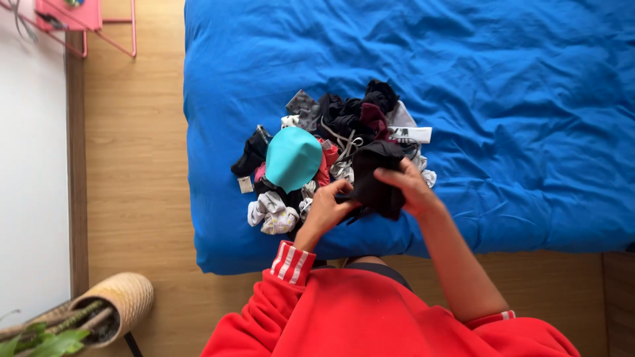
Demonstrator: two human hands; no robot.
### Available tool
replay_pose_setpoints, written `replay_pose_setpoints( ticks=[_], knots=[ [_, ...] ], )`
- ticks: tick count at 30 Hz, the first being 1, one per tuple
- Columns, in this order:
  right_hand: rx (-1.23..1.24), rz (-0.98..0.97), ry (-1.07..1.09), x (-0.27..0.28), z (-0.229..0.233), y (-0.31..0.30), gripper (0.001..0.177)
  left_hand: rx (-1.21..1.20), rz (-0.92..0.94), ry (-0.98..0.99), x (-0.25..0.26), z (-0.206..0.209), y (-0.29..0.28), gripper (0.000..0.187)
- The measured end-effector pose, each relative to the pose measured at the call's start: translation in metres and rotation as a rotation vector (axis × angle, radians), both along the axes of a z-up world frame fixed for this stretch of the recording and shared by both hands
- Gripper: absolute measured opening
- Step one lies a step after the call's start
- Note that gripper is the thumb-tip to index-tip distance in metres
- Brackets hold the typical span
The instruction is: The person sorts a pile of small garments on a blue bed, folding socks and underwear one by one and placing them into an open wooden drawer. The person repeatedly picks items from the bed, folds them, and deposits them into the drawer.
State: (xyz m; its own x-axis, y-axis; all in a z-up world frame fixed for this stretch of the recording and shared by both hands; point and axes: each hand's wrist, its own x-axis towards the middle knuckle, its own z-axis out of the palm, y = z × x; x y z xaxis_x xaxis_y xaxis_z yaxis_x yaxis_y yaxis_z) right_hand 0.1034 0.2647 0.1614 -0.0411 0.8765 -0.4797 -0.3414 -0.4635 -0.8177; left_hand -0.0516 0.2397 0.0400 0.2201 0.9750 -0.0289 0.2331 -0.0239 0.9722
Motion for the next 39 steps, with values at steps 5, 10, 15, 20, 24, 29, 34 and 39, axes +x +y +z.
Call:
replay_pose_setpoints(
  ticks=[5, 10, 15, 20, 24, 29, 34, 39],
  knots=[
    [0.536, 0.275, -0.663, 0.040, 0.045, 0.013, 0.023, 0.021, 0.136, 0.296, -0.013, 0.069, 0.012, 0.033],
    [0.492, 0.073, -0.556, 0.041, 0.083, 0.004, 0.017, 0.175, 0.305, 0.343, -0.007, 0.093, 0.005, 0.035],
    [0.225, -0.183, 0.073, 0.049, 0.116, 0.005, 0.003, 0.207, 0.112, 0.040, -0.006, 0.142, 0.004, 0.027],
    [0.499, 0.139, 0.091, 0.033, 0.130, 0.008, 0.056, -0.148, -0.161, -0.619, 0.001, 0.207, -0.012, 0.007],
    [0.405, 0.102, -0.061, 0.047, 0.074, -0.007, 0.066, -0.124, -0.086, -0.580, 0.000, 0.195, -0.015, 0.007],
    [0.329, 0.171, -0.189, 0.030, 0.035, -0.040, 0.037, -0.170, -0.095, -0.529, 0.000, 0.169, -0.036, 0.039],
    [0.554, 0.446, -0.321, 0.023, 0.061, -0.055, 0.027, -0.054, -0.020, -0.407, 0.007, 0.146, -0.063, 0.036],
    [0.942, 0.592, -0.576, 0.025, 0.092, -0.072, 0.026, -0.149, 0.413, -0.431, 0.024, 0.142, -0.111, 0.019]
  ],
)
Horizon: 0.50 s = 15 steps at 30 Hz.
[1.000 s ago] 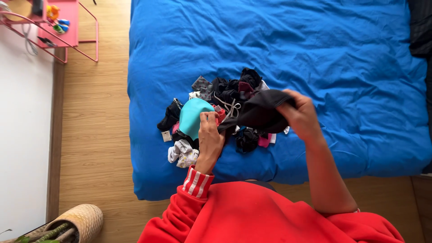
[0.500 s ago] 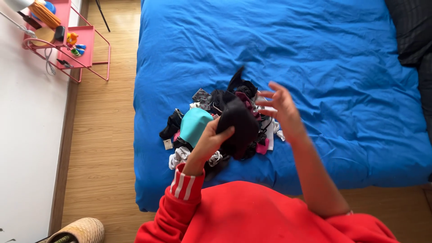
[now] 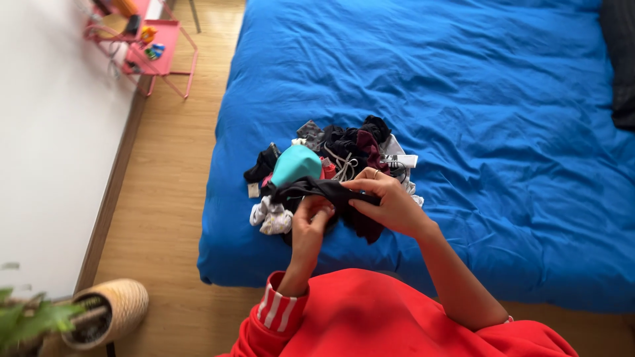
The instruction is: The person sorts a pile of small garments on a blue bed, folding socks and underwear one by one and placing them into an open wooden drawer. The person repeatedly picks items from the bed, folds them, and deposits them into the drawer.
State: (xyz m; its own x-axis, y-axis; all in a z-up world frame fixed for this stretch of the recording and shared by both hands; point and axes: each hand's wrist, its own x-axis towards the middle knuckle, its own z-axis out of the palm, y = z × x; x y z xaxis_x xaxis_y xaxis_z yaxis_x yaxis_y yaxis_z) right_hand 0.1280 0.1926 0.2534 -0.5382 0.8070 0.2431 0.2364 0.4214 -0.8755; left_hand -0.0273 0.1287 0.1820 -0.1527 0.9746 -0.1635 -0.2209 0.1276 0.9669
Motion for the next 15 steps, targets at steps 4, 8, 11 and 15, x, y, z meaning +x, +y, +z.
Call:
replay_pose_setpoints(
  ticks=[4, 8, 11, 15],
  knots=[
    [0.103, 0.226, 0.021, -0.007, 0.012, -0.030, 0.023, 0.012, 0.214, -0.130, 0.018, 0.031, -0.048, 0.025],
    [-0.158, 0.427, 0.256, -0.014, -0.001, -0.049, 0.027, 0.179, 0.254, -0.118, 0.023, 0.026, -0.092, 0.068],
    [-0.509, 0.495, 0.335, -0.022, -0.007, -0.077, 0.044, 0.074, 0.336, 0.014, 0.016, 0.020, -0.133, 0.028],
    [-0.480, 0.788, 0.334, -0.058, -0.027, -0.100, 0.060, 0.295, 0.550, 0.315, -0.013, 0.050, -0.191, 0.012]
  ],
)
